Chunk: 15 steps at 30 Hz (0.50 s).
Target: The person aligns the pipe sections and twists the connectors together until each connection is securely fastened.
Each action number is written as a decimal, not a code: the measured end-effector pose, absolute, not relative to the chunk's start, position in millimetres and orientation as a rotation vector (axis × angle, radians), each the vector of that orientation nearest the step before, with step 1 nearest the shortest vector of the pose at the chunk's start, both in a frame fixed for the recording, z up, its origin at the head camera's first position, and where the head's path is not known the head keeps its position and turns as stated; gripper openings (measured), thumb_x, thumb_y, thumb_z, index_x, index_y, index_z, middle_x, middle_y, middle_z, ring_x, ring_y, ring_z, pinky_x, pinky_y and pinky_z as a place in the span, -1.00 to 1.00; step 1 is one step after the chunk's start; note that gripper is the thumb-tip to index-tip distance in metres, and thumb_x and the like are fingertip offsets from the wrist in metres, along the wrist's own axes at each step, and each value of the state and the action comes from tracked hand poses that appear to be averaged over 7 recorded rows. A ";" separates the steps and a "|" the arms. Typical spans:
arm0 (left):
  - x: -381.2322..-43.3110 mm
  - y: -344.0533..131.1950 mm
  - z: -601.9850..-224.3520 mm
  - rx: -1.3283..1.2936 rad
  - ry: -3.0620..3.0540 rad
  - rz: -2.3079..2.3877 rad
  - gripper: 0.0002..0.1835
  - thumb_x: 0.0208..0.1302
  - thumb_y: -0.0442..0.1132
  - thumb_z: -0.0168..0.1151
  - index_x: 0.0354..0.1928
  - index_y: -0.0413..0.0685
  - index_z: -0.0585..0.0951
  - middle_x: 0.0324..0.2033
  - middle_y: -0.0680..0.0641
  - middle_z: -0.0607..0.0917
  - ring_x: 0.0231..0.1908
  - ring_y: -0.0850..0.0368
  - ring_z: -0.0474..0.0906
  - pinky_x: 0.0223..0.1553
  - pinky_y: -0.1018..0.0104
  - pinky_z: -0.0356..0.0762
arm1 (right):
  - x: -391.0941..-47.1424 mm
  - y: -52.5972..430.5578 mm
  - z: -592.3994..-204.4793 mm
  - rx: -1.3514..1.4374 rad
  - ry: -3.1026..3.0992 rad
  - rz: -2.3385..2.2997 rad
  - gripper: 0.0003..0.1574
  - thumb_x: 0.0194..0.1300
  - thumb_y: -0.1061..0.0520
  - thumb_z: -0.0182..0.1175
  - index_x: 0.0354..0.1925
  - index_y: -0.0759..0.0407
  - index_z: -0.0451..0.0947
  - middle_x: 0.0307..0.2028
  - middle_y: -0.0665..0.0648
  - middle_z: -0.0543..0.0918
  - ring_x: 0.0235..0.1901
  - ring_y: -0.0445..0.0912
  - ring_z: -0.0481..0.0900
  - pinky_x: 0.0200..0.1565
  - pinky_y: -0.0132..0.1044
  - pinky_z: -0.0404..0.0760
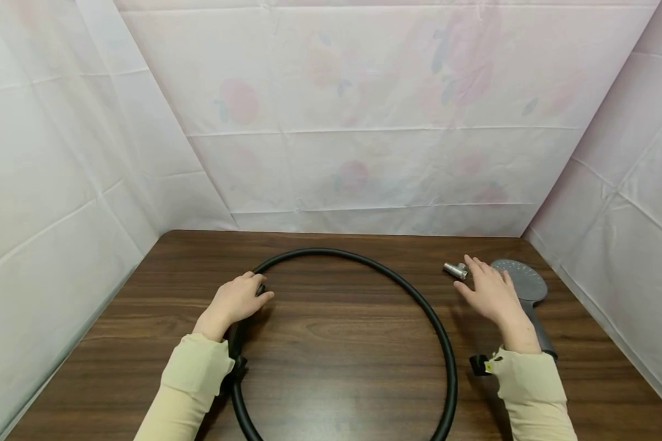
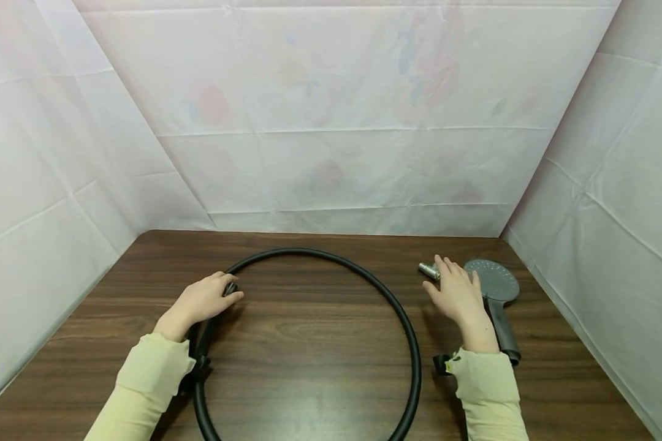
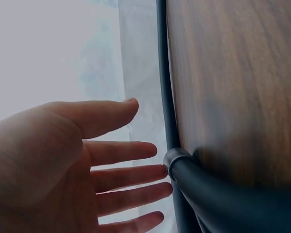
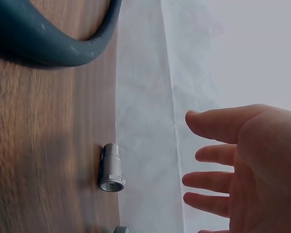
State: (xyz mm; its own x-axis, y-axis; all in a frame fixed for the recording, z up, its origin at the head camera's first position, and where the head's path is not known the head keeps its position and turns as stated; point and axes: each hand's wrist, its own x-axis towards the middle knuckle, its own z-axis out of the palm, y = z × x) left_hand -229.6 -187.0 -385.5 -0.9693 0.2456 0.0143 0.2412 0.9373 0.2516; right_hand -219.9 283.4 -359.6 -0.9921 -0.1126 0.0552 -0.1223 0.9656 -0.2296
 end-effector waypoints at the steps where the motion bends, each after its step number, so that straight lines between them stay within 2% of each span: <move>1: -229.4 -187.3 -385.1 0.385 3.076 0.396 -0.49 0.27 -0.03 0.08 0.12 -0.27 0.44 0.04 -0.30 0.48 -0.04 -0.21 0.48 -0.12 -0.10 0.42 | -219.5 284.1 -359.3 0.176 -3.073 0.361 -0.10 0.32 -0.16 -0.02 0.37 0.32 -0.08 0.28 0.50 0.08 0.24 0.36 0.04 0.15 0.34 -0.17; 8: -228.9 -189.6 -386.9 0.348 3.055 0.376 -0.50 0.27 -0.03 0.08 0.09 -0.28 0.45 -0.06 -0.27 0.51 -0.11 -0.19 0.50 -0.16 -0.10 0.43 | -217.1 287.6 -359.4 0.146 -3.082 0.367 -0.14 0.32 -0.08 -0.02 0.36 0.36 -0.06 0.26 0.52 0.10 0.22 0.38 0.05 0.15 0.34 -0.15; 15: -228.2 -191.0 -385.9 0.331 3.038 0.383 -0.49 0.27 0.00 0.08 0.10 -0.27 0.45 -0.07 -0.28 0.55 -0.13 -0.20 0.51 -0.17 -0.11 0.43 | -215.9 289.9 -356.6 0.136 -3.092 0.387 -0.15 0.35 -0.10 -0.06 0.35 0.39 -0.05 0.24 0.52 0.13 0.21 0.39 0.07 0.16 0.31 -0.10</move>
